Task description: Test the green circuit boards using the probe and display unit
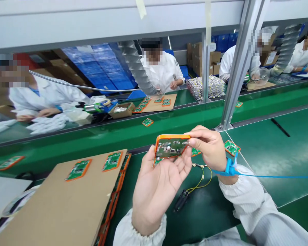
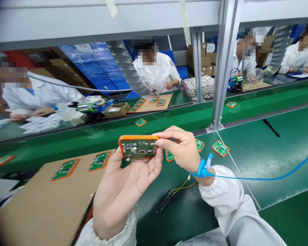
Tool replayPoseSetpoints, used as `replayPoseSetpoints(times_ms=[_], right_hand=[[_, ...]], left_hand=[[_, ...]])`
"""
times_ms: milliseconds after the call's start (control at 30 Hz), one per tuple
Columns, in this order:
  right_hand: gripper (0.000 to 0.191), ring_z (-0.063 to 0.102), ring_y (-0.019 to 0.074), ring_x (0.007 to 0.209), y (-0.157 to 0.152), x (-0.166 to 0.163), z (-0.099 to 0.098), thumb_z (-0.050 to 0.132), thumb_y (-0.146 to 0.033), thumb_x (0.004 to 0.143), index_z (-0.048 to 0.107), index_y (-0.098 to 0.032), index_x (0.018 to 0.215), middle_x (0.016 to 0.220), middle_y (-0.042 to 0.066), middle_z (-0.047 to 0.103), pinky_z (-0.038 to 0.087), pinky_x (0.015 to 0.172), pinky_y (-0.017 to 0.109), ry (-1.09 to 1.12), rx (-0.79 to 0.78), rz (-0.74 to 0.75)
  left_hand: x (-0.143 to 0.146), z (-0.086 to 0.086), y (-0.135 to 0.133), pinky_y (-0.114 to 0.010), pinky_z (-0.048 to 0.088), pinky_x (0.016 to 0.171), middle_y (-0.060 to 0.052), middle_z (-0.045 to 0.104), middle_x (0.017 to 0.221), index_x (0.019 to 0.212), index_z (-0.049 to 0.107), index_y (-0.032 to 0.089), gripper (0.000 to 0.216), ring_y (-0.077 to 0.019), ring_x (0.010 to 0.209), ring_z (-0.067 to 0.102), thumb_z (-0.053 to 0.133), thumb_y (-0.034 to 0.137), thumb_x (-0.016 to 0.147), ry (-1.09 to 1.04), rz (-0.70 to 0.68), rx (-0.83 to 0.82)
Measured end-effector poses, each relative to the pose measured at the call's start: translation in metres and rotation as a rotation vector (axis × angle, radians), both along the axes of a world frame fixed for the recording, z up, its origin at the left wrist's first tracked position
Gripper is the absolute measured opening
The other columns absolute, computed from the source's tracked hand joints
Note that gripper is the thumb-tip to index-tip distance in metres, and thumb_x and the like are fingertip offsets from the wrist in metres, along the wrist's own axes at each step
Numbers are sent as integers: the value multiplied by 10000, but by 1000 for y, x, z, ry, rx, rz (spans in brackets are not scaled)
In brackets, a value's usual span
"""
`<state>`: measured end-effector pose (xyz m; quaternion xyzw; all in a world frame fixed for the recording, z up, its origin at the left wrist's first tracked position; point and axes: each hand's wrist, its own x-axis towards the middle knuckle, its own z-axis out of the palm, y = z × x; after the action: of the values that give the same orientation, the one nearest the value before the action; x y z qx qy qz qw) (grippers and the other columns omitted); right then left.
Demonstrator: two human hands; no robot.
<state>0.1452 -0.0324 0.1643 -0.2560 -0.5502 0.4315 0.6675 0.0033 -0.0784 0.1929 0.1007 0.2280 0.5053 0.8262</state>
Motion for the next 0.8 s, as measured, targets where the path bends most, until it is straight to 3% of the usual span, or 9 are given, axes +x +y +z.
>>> replayPoseSetpoints(times_ms=[200, 300, 433, 533, 667, 800], right_hand=[[178, 583, 123, 728, 19, -9, -14, 809, -381, 632, 753, -287, 773, 763, -22, 643, 484, 699, 285, 198, -113, 151], [214, 577, 119, 708, 27, -12, -22, 825, -381, 594, 742, -278, 761, 770, -28, 654, 480, 687, 280, 234, -194, 235], [267, 574, 128, 707, 34, -12, -27, 791, -410, 633, 724, -260, 843, 797, -12, 676, 481, 697, 296, 163, -236, 341], [332, 594, 152, 810, 30, -9, -22, 688, -460, 738, 693, -268, 1009, 955, 19, 678, 492, 718, 305, 102, -167, 390], [483, 568, 181, 962, 12, -8, -10, 578, -552, 803, 586, -290, 1209, 1232, 51, 567, 498, 768, 320, -15, -67, 352], [454, 544, 144, 839, -4, -12, -3, 556, -549, 827, 567, -267, 1183, 1045, 43, 573, 480, 757, 298, -143, -104, 208]], left_hand=[[1, 2, -5, -411, 429, 1044, -196, 538, 1308, 1431, 288, 127, 627, -272, 1260, 504, 400, 458, 910, -43, 122, 27], [2, 6, -7, -448, 421, 1052, -211, 517, 1330, 1430, 289, 118, 588, -283, 1256, 507, 359, 420, 931, -34, 193, 19], [4, 7, -7, -423, 436, 1048, -213, 550, 1284, 1349, 396, 102, 478, -274, 1226, 536, 379, 349, 939, 29, 306, 41], [4, -1, -5, -404, 424, 1063, -181, 608, 1195, 1163, 534, 110, 329, -258, 1195, 563, 454, 313, 917, 115, 430, 117], [4, -20, -1, -404, 412, 1070, -85, 675, 1057, 892, 605, 180, 172, -234, 1132, 606, 658, 320, 808, 202, 569, 305], [8, -31, -1, -366, 417, 1060, -45, 690, 1014, 872, 621, 209, 235, -192, 1091, 622, 749, 348, 732, 260, 569, 379]])
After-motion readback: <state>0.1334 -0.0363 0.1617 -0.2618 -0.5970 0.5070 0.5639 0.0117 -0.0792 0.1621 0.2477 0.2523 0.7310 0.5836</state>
